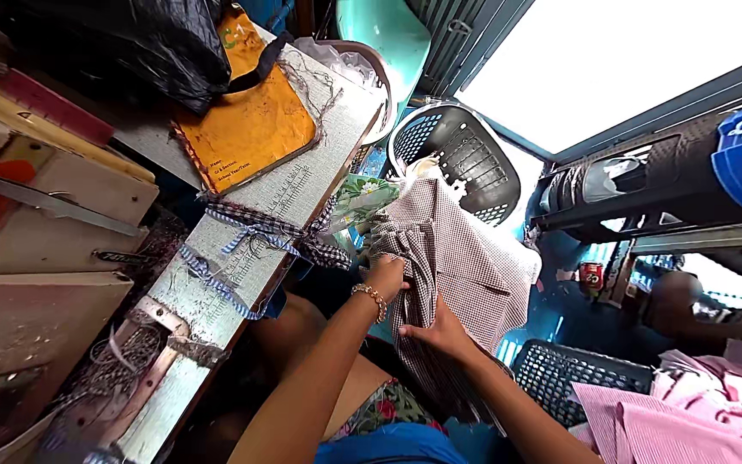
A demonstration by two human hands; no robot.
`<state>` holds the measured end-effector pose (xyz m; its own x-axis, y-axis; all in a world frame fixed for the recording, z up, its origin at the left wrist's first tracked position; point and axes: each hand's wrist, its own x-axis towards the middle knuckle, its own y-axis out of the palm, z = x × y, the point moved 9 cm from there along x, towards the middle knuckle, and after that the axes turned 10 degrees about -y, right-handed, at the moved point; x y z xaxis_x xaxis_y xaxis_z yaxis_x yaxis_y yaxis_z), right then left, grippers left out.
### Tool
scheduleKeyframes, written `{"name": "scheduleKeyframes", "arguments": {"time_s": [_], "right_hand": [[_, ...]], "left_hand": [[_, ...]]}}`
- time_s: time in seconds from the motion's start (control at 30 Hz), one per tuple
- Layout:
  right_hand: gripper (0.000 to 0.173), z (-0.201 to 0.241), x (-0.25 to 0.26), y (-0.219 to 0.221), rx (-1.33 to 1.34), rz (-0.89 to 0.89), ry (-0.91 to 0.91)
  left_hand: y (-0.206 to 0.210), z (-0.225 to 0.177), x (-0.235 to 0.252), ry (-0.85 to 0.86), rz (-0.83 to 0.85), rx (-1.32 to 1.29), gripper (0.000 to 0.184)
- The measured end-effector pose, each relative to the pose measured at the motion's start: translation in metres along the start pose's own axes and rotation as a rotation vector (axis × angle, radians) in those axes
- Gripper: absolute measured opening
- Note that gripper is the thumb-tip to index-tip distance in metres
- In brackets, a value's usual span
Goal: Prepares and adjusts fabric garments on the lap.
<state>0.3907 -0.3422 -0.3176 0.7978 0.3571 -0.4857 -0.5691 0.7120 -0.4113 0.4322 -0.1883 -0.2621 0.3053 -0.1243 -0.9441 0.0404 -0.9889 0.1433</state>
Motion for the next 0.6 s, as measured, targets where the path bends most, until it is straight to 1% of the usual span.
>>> {"name": "scheduleKeyframes", "arguments": {"time_s": [0.1, 0.17, 0.2, 0.27, 0.3, 0.33, 0.37, 0.43, 0.47, 0.53, 0.6], "right_hand": [[0.132, 0.002, 0.003, 0.005, -0.191, 0.0, 0.045], [0.128, 0.003, 0.003, 0.006, -0.248, -0.008, 0.078], [0.123, 0.002, 0.004, 0.005, -0.27, -0.022, 0.083], [0.102, -0.001, 0.008, 0.0, -0.264, -0.059, 0.101], [0.093, -0.005, 0.012, -0.003, -0.209, -0.065, 0.113], [0.087, -0.01, 0.017, -0.007, -0.098, -0.061, 0.116], [0.08, -0.013, 0.021, -0.012, 0.052, -0.05, 0.113], [0.06, -0.013, 0.025, -0.023, 0.345, -0.033, 0.112], [0.049, -0.013, 0.028, -0.028, 0.441, -0.003, 0.117], [0.031, -0.018, 0.033, -0.034, 0.535, 0.072, 0.126], [0.024, -0.023, 0.037, -0.036, 0.569, 0.149, 0.134]], "left_hand": [[0.0, 0.002, -0.002, -0.008, 0.008, -0.037, 0.044], [0.002, 0.003, -0.004, -0.017, 0.013, -0.088, 0.043], [0.003, 0.003, -0.005, -0.021, 0.018, -0.109, 0.042], [0.003, 0.001, -0.008, -0.023, 0.025, -0.127, 0.042], [0.002, 0.0, -0.009, -0.017, 0.023, -0.104, 0.043], [-0.003, -0.002, -0.009, -0.004, 0.004, -0.063, 0.043], [-0.012, -0.005, -0.008, 0.02, -0.032, -0.022, 0.043], [-0.037, -0.009, -0.006, 0.081, -0.141, 0.02, 0.043], [-0.05, -0.01, -0.004, 0.097, -0.188, 0.008, 0.043], [-0.071, -0.006, -0.002, 0.097, -0.256, -0.027, 0.045], [-0.082, 0.0, -0.002, 0.086, -0.291, -0.044, 0.046]]}}
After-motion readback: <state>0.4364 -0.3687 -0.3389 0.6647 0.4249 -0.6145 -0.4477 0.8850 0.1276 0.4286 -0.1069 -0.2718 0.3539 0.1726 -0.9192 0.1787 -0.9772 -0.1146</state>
